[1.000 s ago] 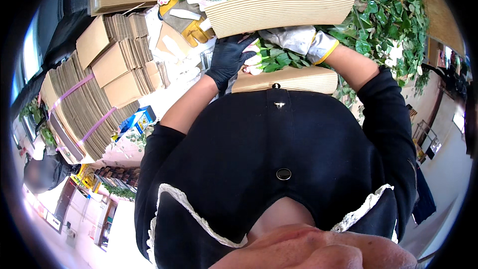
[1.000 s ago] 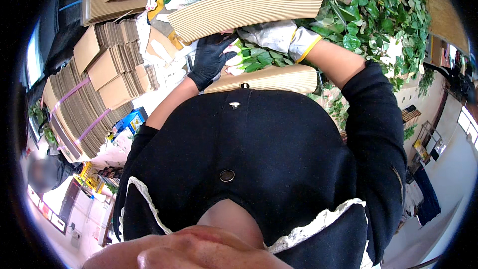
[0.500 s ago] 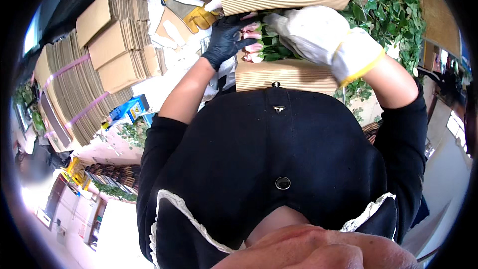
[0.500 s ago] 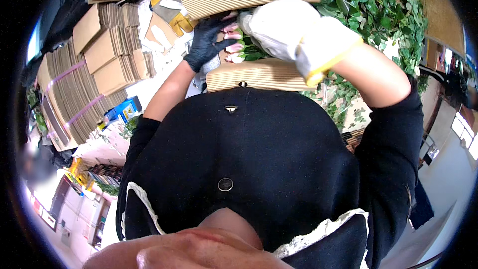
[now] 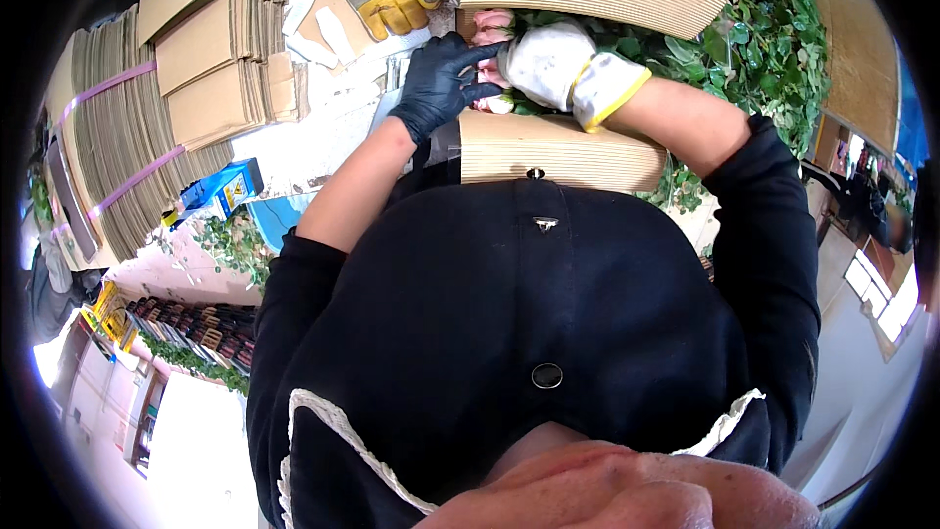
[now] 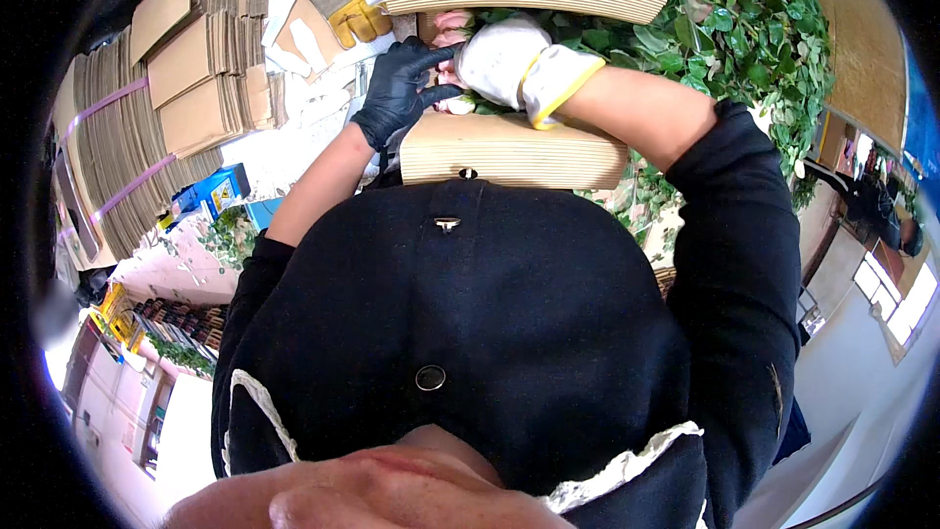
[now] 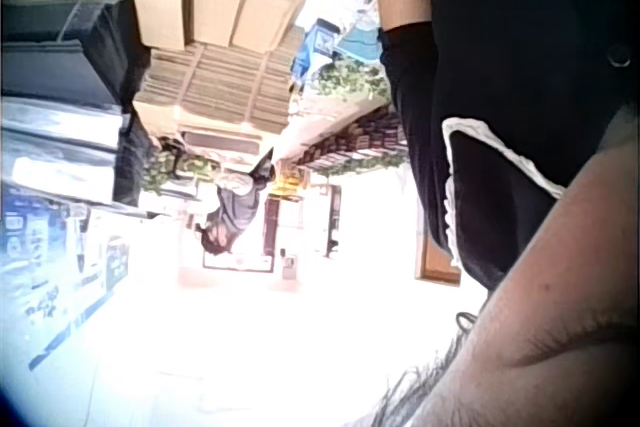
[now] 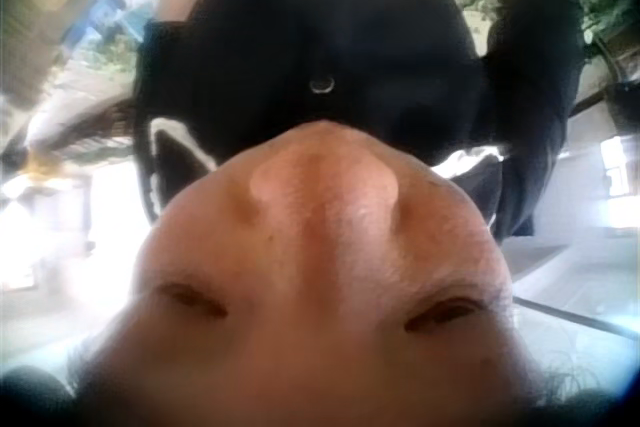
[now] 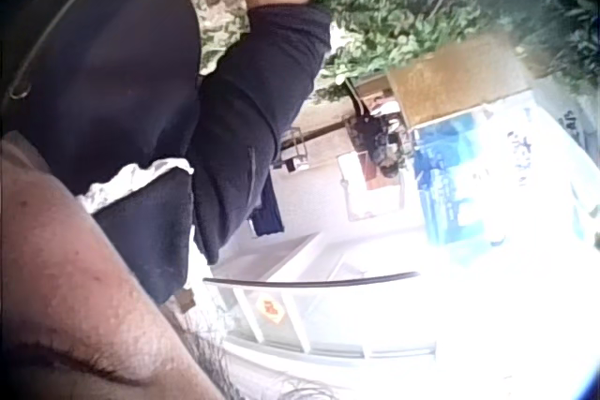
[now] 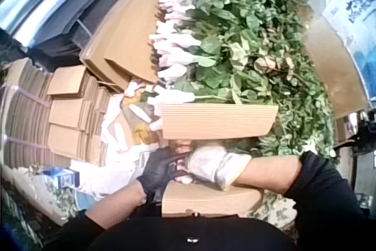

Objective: The person packs white tulips and green leafy stems into small cardboard boxes. They arrange the flowers inside each box, fold the flaps, and place the closed boxes on a stack. The process repeats continuously with new boxes and flowers.

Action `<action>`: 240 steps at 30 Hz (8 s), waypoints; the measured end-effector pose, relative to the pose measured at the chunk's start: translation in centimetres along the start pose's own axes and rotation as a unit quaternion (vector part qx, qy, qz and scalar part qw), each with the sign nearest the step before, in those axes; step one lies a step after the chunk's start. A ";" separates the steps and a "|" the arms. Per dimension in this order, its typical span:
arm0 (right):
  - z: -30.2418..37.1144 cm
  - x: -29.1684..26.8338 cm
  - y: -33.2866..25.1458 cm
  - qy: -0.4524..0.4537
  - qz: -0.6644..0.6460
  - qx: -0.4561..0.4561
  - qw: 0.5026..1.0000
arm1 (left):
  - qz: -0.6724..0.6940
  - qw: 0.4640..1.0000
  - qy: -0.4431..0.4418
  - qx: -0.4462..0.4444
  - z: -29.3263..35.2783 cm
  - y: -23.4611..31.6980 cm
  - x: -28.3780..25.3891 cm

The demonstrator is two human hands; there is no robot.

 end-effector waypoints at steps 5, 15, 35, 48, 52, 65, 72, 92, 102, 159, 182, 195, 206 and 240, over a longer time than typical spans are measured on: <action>0.9 2.3 -0.1 0.181 0.103 -0.082 0.975 | 0.027 0.999 0.015 0.011 -0.1 -0.7 0.4; 0.8 0.7 -1.2 -0.012 0.027 -0.089 0.996 | -0.018 0.999 -0.026 0.044 0.4 -0.2 0.4; 10.8 -5.7 -8.4 0.157 -0.096 -0.123 0.975 | -0.012 0.999 -0.006 0.037 0.3 -0.3 0.2; -5.5 -20.4 -5.6 0.080 -0.060 -0.053 0.994 | -0.077 0.997 0.017 0.024 0.8 0.8 -0.2; -17.2 -21.9 -6.5 0.186 -0.099 -0.033 0.977 | -0.067 0.998 0.003 -0.007 1.2 0.2 0.9; -13.9 -34.6 -0.7 0.468 -0.040 0.082 0.879 | -0.071 0.996 0.021 0.056 0.0 0.6 0.1; -25.4 -22.0 -0.8 0.142 -0.116 0.197 0.963 | -0.059 0.998 -0.018 0.028 0.8 -0.9 2.1; 17.6 -27.0 -12.4 0.406 -0.013 -0.066 0.912 | 0.413 0.910 -0.016 0.006 3.6 2.1 -10.4; 5.2 -10.3 -7.7 -0.037 0.018 0.000 0.999 | 0.160 0.969 -0.062 -0.175 -0.4 -3.7 3.2; 5.0 -0.7 3.9 0.012 -0.293 0.221 0.930 | 0.037 0.998 0.037 -0.023 2.2 0.2 -3.5; 4.0 -5.1 -3.8 -0.092 0.004 0.076 0.993 | 0.097 0.969 -0.222 0.040 -3.6 3.7 0.9; 2.4 -12.3 -3.7 0.305 -0.045 -0.060 0.949 | 0.272 0.935 -0.227 -0.033 -1.0 1.4 2.2; 0.1 -12.7 -4.0 0.231 -0.034 -0.143 0.962 | -0.032 0.976 -0.183 0.117 -1.8 3.1 1.0; 21.0 -34.0 11.8 0.570 0.184 0.246 0.762 | -0.248 0.946 -0.081 0.193 -14.0 12.1 -9.0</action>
Point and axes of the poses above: each hand's wrist, its own z-axis away from the middle knuckle, its own x-axis out of the palm, y = z × x, the point moved 4 cm from there along -z, towards the middle knuckle, and after that the axes turned 14 degrees about -z, right-handed, at the moved point
